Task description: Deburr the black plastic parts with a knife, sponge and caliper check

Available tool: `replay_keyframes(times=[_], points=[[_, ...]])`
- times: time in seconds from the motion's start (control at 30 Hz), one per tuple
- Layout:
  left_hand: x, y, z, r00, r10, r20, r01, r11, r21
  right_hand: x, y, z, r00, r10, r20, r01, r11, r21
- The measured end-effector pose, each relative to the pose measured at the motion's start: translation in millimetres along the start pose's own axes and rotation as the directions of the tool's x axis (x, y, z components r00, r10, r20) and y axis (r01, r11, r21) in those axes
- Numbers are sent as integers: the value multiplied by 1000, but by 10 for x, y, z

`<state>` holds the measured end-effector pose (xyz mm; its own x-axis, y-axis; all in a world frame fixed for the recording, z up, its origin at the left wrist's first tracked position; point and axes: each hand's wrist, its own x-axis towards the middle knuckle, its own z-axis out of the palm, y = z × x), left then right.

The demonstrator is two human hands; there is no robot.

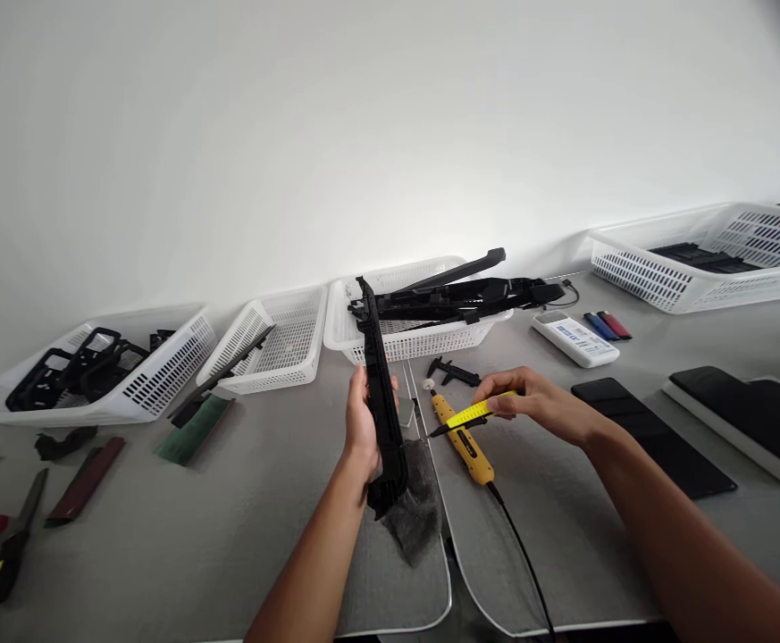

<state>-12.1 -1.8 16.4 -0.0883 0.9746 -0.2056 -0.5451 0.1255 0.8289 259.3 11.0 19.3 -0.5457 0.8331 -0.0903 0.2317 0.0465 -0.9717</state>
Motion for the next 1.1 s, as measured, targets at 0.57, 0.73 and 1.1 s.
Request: replay_keyframes(times=[0.57,0.73,1.1], points=[[-4,11,32,998,46,-46,-47,999,-1,-32,-78,-2,997,-37,65,36,999,24],[5,7,26,996,70,-49,-69,998,13,-26,-49,-5,993,-53,102,44,995,88],[5,22,15,998,51,-42,-51,999,-7,-21,-53,27,993,-57,100,48,995,92]])
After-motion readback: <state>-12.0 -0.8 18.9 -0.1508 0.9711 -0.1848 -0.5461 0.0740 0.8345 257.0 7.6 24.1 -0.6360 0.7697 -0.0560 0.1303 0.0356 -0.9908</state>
